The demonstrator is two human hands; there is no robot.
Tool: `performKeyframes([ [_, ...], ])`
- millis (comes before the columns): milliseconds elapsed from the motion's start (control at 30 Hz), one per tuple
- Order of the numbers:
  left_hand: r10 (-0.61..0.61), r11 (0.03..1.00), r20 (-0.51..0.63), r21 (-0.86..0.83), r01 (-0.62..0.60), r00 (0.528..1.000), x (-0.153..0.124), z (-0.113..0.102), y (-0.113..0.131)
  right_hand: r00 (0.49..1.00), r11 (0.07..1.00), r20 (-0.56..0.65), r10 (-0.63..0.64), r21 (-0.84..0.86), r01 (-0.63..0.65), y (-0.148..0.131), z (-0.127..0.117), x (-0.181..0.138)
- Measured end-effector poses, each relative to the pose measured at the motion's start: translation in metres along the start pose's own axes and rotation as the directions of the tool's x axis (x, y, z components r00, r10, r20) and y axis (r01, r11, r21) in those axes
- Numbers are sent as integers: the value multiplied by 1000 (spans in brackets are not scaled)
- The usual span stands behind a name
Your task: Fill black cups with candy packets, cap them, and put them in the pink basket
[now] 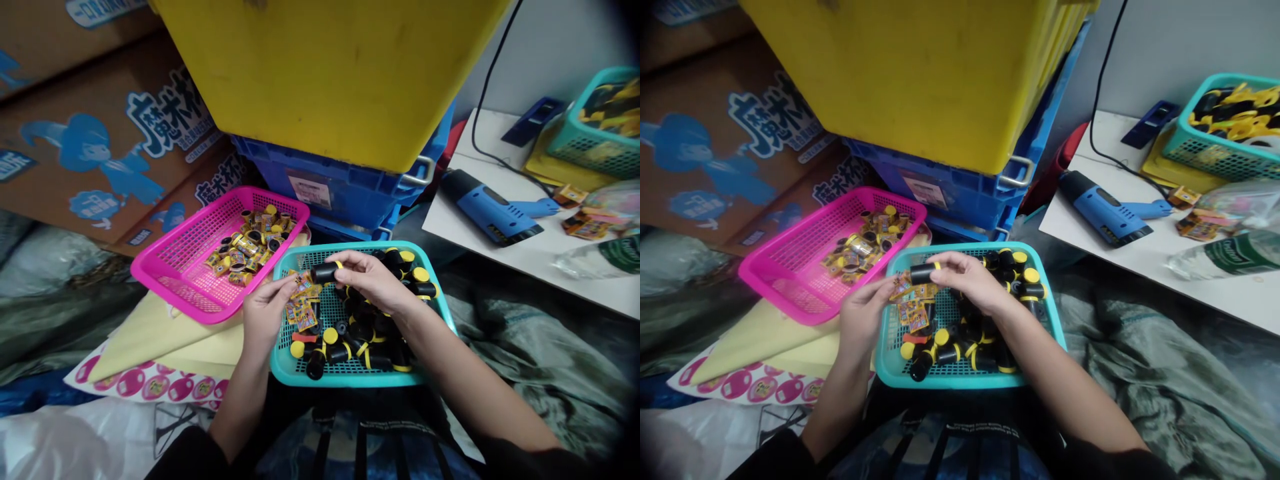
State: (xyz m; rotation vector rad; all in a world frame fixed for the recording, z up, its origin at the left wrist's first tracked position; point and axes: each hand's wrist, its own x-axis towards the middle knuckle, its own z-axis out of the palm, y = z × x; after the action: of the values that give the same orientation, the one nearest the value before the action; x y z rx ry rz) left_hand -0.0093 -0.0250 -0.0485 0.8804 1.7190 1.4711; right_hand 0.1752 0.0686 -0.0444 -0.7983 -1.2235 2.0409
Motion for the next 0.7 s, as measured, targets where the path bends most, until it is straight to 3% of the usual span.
performKeyframes([
  [367,10,987,29,-162,-5,1000,0,0,-12,998,997,66,7,-75,-2,-2,-2,-1],
  [567,110,994,52,17,-111,993,-2,5,4,998,982,50,49,-187,-39,-1,0,0],
  [700,21,999,122,46,-27,992,-4,6,15,997,975,66,-27,-218,41,7,2,2],
])
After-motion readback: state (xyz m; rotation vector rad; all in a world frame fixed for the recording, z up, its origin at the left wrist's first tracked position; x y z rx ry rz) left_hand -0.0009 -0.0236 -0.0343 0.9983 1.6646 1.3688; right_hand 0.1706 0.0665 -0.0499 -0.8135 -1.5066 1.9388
